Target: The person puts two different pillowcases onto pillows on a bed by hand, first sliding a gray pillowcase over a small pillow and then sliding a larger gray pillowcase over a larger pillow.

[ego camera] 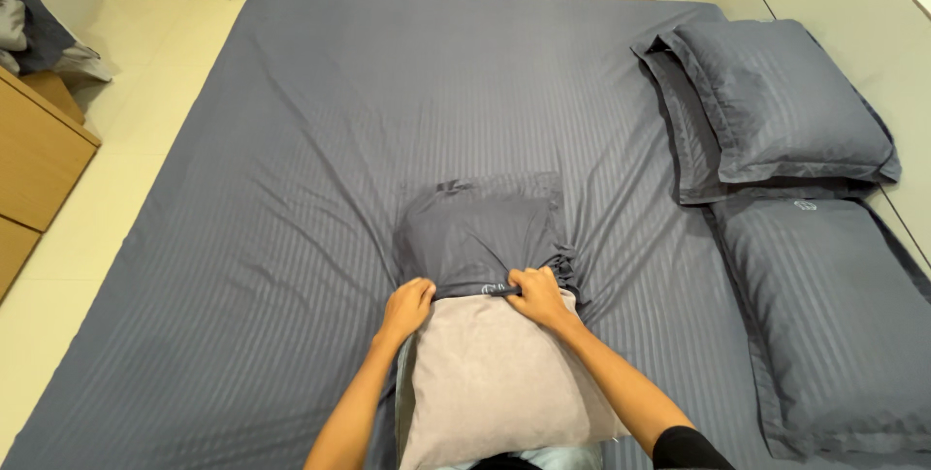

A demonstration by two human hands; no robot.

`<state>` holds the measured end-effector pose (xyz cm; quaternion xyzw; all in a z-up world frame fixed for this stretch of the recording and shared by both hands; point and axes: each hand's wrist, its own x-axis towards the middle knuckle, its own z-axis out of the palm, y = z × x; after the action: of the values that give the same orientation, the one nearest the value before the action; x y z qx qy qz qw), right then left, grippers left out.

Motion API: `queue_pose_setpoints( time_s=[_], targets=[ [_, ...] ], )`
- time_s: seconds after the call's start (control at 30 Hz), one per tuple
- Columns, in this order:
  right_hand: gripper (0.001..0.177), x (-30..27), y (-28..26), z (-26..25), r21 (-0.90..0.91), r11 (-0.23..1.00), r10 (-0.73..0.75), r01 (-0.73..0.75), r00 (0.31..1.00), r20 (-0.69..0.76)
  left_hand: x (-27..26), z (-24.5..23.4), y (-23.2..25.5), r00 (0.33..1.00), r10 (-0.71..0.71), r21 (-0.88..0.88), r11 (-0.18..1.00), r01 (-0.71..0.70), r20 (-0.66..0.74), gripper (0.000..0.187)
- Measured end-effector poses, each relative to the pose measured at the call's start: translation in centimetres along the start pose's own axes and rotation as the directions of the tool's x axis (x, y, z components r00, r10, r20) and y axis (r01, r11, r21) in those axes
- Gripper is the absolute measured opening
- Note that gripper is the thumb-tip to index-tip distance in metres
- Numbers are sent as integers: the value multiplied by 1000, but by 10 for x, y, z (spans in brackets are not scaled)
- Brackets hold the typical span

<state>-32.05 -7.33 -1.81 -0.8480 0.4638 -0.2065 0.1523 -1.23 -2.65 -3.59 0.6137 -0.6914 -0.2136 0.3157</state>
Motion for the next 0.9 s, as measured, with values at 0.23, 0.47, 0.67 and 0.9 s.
queue_pose_setpoints(
  time_s=[0.23,0.47,0.67,0.9],
  targets=[
    [18,-18,-10,16,133,982,-101,136,965,-240,-6,-7,38,969,248,148,959,-242,-23,47],
    [36,-37,78,-4,17,914,379,-405,839,-391,-8,39,-52,974,-63,287,950,126,-220,27],
    [33,-85,73,22,521,411,647,-748,642,412,-60,45,-60,926,-376,-355,860,366,42,56],
    [27,-39,86,6,469,192,525,-862,494,693,-30,40,-17,710,-641,-597,457,659,292,31]
  ],
)
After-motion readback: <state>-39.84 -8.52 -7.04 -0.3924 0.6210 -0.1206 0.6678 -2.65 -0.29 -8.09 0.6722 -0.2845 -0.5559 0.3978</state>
